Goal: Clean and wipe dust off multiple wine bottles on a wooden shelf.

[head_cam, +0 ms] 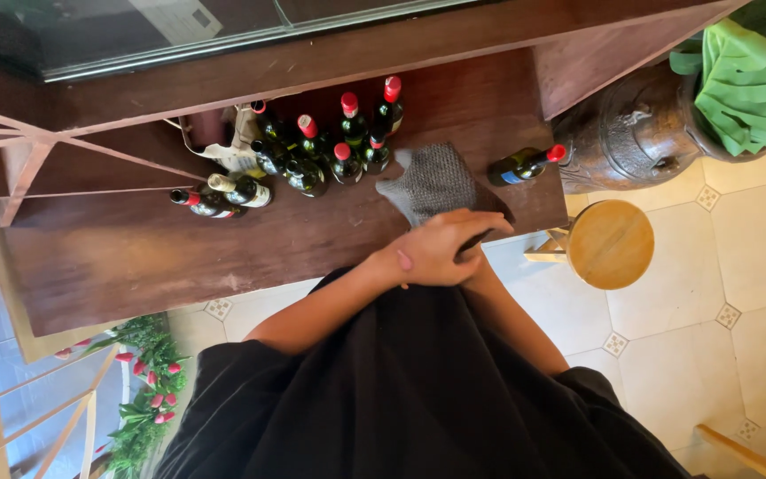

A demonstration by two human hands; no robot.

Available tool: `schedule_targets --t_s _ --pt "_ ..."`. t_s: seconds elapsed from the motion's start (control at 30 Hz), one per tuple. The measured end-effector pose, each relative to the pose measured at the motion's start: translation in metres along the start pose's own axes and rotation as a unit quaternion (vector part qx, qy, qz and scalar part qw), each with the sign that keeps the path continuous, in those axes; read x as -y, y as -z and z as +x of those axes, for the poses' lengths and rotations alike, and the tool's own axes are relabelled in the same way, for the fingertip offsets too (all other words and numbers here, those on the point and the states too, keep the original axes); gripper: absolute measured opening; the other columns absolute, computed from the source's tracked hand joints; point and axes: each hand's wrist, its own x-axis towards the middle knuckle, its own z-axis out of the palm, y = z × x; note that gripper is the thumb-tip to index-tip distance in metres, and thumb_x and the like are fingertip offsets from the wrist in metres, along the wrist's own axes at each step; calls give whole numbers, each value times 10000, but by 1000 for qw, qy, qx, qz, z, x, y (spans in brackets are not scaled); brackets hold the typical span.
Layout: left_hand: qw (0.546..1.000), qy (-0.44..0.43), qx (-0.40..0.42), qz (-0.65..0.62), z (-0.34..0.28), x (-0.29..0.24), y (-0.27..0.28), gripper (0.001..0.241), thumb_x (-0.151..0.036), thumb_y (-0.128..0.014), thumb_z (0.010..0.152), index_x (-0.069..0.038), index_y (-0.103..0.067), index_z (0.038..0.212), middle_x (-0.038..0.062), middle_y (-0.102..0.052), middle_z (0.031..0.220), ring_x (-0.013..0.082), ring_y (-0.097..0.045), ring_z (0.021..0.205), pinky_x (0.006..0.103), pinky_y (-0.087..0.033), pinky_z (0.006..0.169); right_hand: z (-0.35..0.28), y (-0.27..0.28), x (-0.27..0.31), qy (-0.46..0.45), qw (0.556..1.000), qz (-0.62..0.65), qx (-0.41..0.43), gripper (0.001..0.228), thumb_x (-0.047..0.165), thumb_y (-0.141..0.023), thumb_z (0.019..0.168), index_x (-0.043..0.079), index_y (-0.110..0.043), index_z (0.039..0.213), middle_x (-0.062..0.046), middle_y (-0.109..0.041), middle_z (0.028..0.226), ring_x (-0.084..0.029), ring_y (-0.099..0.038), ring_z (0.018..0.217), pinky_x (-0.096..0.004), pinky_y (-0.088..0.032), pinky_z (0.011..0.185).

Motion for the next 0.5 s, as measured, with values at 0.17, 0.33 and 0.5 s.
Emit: schedule_targets --t_s 0.17,0.33,0.5 --pt "978 -97 -182 44 -18 67 -2 353 57 -628 829 -104 -657 1142 113 -699 1185 320 -704 1087 388 -588 953 -9 24 -3 -39 994 91 -48 520 -52 -572 822 86 -663 1316 -123 -607 1382 -222 -533 1328 -323 -382 1157" --pt "918 74 -385 61 -38 173 -3 259 67 -639 848 -74 -683 1060 109 -691 1068 272 -730 936 349 -606 824 7 22 28 -74 995 31 -54 500 -38 -569 838 85 -656 1314 -119 -609 1367 -220 -540 1307 -325 -393 1135" --pt "875 185 -432 115 -41 250 -11 724 -49 -727 834 -1 -388 1472 250 -487 1393 394 -542 1257 403 -522 1022 20 23 44 -116 991 -30 -63 480 -24 -567 853 84 -650 1313 -116 -611 1351 -218 -547 1285 -327 -405 1114"
